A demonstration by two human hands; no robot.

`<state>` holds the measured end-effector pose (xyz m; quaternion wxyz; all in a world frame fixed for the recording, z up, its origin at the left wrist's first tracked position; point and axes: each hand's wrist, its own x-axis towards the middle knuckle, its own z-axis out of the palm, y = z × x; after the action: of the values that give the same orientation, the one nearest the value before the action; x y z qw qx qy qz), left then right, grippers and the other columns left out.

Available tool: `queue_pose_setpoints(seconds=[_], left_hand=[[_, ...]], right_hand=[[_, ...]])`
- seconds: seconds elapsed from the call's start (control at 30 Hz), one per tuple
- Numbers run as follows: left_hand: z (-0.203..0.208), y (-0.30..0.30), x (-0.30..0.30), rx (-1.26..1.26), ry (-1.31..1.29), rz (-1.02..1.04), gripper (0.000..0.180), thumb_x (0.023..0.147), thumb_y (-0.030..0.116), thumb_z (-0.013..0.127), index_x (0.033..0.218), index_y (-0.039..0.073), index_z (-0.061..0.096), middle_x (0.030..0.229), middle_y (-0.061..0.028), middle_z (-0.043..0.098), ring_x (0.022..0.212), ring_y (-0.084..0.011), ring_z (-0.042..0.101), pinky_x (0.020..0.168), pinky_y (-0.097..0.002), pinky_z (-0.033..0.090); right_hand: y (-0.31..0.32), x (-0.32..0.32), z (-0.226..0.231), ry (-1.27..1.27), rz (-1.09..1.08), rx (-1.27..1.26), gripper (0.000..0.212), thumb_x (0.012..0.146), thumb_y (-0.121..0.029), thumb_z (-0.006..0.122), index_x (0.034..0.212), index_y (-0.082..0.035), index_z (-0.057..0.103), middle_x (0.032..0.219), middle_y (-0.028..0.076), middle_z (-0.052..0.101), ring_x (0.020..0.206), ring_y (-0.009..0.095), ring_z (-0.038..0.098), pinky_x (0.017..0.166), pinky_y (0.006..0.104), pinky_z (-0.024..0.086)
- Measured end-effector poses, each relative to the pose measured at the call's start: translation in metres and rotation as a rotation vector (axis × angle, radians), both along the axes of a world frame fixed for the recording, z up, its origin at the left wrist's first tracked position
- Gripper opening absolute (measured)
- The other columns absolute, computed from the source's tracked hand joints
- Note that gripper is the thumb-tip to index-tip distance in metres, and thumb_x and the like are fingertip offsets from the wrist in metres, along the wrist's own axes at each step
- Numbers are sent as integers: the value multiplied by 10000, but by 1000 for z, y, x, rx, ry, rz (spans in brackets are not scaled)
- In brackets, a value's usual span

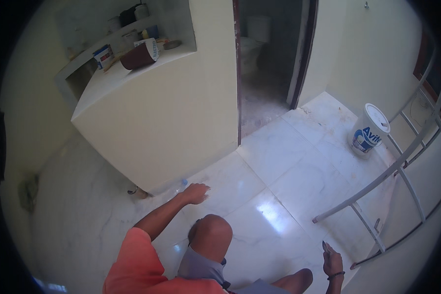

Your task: The person sands a wall and a cabinet using a sanding block. They move around the room, adjusting their position to reach different areas of the wall and cabinet.

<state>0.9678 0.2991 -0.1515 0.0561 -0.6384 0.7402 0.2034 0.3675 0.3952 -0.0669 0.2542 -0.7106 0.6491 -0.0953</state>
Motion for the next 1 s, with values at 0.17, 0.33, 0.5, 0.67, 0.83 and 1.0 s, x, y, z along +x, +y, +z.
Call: queue_pose_setpoints(seconds=[0.17,0.33,0.5,0.67,0.83,1.0], left_hand=[[-72,-6,51,-111,121,-123,405,863,290,600,1170,24,599,1068,-231,650,1008,-400,613,874,-465,500],[-107,-40,68,-45,-70,-137,499,876,322,597,1271,20,557,1182,-254,606,1073,-398,587,932,-450,476],[-87,-110,18,-116,-76,-275,514,884,354,582,1283,31,547,1208,-237,599,1104,-389,573,946,-462,464],[-100,-174,-56,-211,144,-564,530,892,386,567,1295,42,537,1233,-220,592,1135,-380,558,960,-475,453],[-29,-140,-237,37,131,-861,558,966,377,480,1394,22,424,1367,-237,498,1287,-410,435,1085,-488,344],[3,-96,-270,86,61,-881,525,877,375,612,1302,75,546,1264,-169,597,1156,-344,566,982,-441,446]], right_hand=[[5,1,18,53,-23,-23,434,938,-120,497,1373,-115,489,1196,228,610,1081,417,574,930,453,473],[26,-16,2,161,-10,-191,419,967,-186,469,1373,-83,458,1072,219,638,990,394,593,866,479,467],[139,-59,56,242,-385,-277,402,952,-131,488,1348,-64,475,1101,207,623,1022,372,577,907,465,451],[238,-70,82,399,-732,-507,409,935,-85,499,1342,-51,479,1131,199,616,1067,368,564,960,450,436],[288,-60,98,474,-903,-483,422,920,-54,504,1341,-43,483,1162,200,610,1084,375,561,985,442,434],[230,-78,80,434,-714,-459,428,920,-53,503,1347,-47,481,1182,209,605,1110,385,555,974,443,445]])
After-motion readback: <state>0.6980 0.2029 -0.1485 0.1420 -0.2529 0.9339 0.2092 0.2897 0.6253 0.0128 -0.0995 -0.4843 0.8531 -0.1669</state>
